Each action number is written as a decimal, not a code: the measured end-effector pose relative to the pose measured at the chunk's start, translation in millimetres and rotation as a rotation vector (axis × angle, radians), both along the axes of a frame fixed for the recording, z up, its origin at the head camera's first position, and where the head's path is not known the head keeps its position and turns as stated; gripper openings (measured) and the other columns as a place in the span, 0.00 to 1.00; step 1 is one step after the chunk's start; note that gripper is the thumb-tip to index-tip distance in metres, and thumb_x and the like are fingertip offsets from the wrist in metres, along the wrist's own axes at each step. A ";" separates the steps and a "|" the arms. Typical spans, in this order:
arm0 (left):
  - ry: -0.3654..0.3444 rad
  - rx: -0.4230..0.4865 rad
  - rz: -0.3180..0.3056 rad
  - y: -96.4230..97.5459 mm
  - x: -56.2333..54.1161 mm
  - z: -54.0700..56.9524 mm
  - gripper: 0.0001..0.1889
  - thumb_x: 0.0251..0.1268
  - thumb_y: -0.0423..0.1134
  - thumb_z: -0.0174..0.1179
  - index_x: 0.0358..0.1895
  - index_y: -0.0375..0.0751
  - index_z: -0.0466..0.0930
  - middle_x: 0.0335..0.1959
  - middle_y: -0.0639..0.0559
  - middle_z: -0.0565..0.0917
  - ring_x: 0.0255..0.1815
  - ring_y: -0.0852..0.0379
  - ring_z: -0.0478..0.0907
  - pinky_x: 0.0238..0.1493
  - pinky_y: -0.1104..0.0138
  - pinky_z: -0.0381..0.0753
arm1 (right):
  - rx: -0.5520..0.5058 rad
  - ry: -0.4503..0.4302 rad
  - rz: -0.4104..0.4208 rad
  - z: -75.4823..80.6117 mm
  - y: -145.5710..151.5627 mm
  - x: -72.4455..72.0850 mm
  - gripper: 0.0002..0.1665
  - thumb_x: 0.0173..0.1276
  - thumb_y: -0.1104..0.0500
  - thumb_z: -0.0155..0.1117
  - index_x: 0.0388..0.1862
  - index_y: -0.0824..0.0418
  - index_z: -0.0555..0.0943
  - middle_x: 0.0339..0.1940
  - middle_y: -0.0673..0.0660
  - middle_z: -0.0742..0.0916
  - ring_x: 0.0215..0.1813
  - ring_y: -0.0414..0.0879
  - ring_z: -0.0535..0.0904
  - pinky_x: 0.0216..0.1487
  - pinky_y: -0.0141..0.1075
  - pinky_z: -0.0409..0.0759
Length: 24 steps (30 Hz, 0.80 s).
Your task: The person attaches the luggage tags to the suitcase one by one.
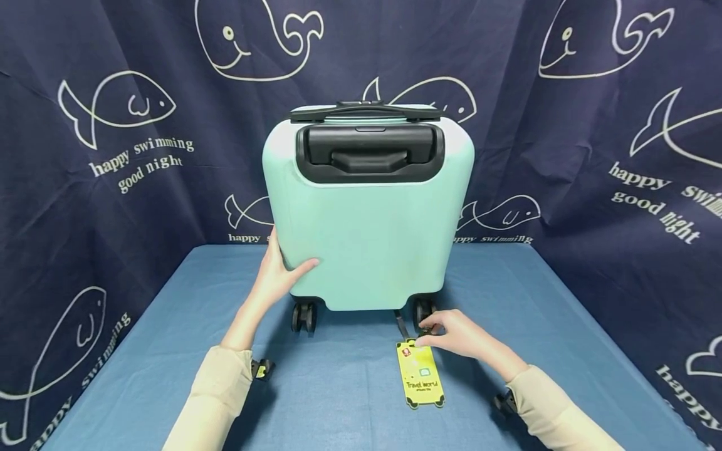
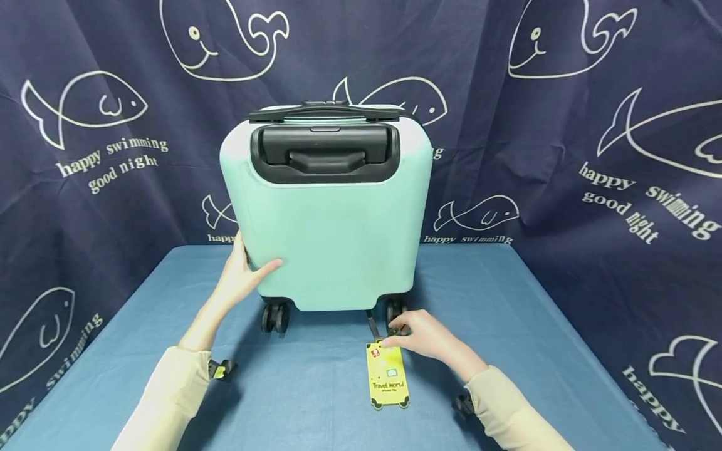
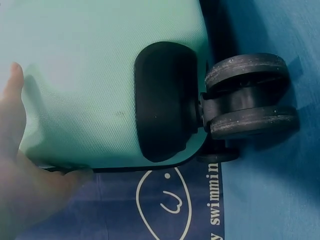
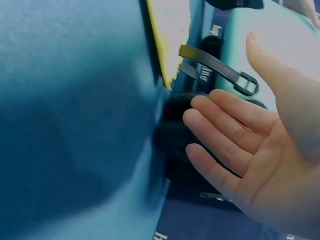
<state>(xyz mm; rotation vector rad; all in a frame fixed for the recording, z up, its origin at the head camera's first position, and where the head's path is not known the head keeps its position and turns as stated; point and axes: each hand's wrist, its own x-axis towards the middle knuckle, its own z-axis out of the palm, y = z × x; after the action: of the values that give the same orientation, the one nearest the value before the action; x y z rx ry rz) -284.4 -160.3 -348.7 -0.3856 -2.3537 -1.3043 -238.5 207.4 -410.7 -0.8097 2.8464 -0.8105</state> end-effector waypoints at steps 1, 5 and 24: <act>-0.005 0.001 0.002 -0.3 0.1 -0.1 0.56 0.50 0.55 0.69 0.74 0.60 0.33 0.73 0.47 0.55 0.71 0.47 0.57 0.66 0.49 0.60 | 0.008 0.003 -0.002 -2.1 -0.8 0.2 0.29 0.56 0.42 0.68 0.44 0.65 0.83 0.34 0.52 0.86 0.32 0.40 0.79 0.32 0.33 0.77; -0.026 0.037 -0.001 -2.2 0.8 -0.6 0.55 0.50 0.54 0.69 0.75 0.55 0.39 0.70 0.44 0.61 0.67 0.45 0.63 0.64 0.50 0.65 | 0.034 0.002 -0.018 -10.2 -3.7 2.2 0.18 0.56 0.45 0.69 0.26 0.58 0.81 0.19 0.46 0.80 0.19 0.34 0.68 0.21 0.27 0.68; -0.071 0.130 -0.022 -5.6 0.6 -3.8 0.52 0.48 0.54 0.70 0.73 0.59 0.45 0.67 0.47 0.64 0.66 0.49 0.65 0.65 0.54 0.67 | -0.002 -0.001 -0.078 -21.1 -16.5 0.6 0.13 0.57 0.52 0.70 0.36 0.60 0.85 0.32 0.50 0.86 0.23 0.33 0.71 0.22 0.27 0.67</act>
<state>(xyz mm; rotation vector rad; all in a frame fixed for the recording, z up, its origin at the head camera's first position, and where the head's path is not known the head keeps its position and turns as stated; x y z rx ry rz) -283.8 -165.9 -352.5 -0.3311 -2.3117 -1.4955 -237.9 190.9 -431.8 -0.7028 2.8932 -0.8225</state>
